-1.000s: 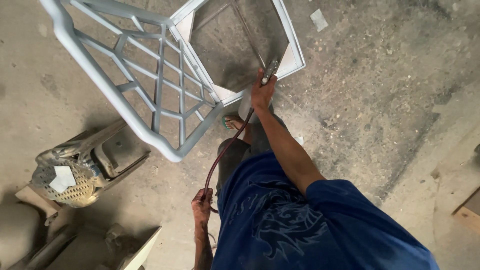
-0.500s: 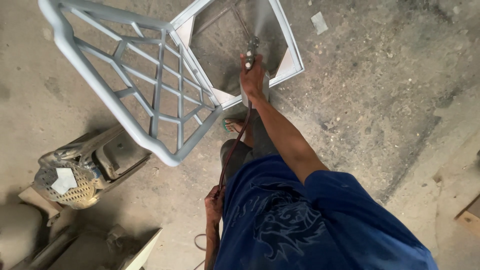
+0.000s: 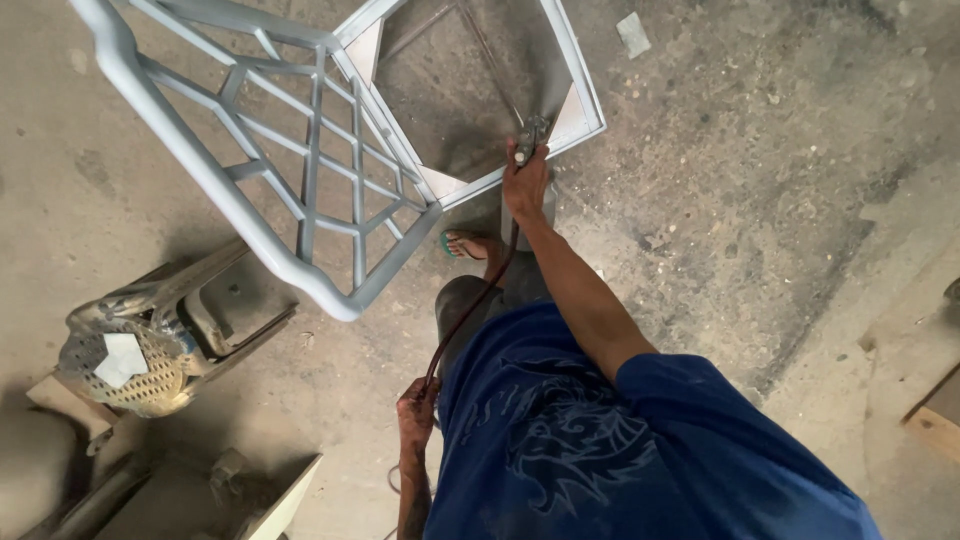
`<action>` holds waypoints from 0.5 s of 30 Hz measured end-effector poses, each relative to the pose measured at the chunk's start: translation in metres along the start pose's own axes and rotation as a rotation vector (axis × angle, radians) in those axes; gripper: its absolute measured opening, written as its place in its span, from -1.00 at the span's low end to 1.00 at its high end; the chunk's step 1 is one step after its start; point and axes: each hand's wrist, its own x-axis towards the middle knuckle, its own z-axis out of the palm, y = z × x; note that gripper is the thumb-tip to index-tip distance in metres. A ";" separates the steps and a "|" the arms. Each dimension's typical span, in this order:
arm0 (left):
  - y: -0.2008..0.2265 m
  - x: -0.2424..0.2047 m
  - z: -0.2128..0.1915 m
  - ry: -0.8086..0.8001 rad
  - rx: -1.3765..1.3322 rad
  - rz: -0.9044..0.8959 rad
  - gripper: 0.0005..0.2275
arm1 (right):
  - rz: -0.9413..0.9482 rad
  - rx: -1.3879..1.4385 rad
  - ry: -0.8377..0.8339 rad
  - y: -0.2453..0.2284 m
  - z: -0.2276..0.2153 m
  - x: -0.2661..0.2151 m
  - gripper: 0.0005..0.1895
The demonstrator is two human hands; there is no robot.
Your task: The person uses a spray gun to apply white paint to a metal chair frame. They move around the frame to cover different sides and sections, then briefly move to another metal frame before returning to the chair to continue painting.
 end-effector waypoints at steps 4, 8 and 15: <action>-0.003 0.006 -0.008 0.006 0.055 0.056 -0.81 | 0.106 0.017 -0.029 -0.003 0.003 -0.004 -0.49; -0.006 0.013 -0.008 0.005 -0.001 0.038 -0.85 | -0.145 0.047 0.032 -0.040 0.004 -0.021 -0.46; -0.038 0.029 -0.015 0.015 0.045 0.087 -0.89 | -0.119 0.080 0.013 -0.038 0.003 -0.037 -0.40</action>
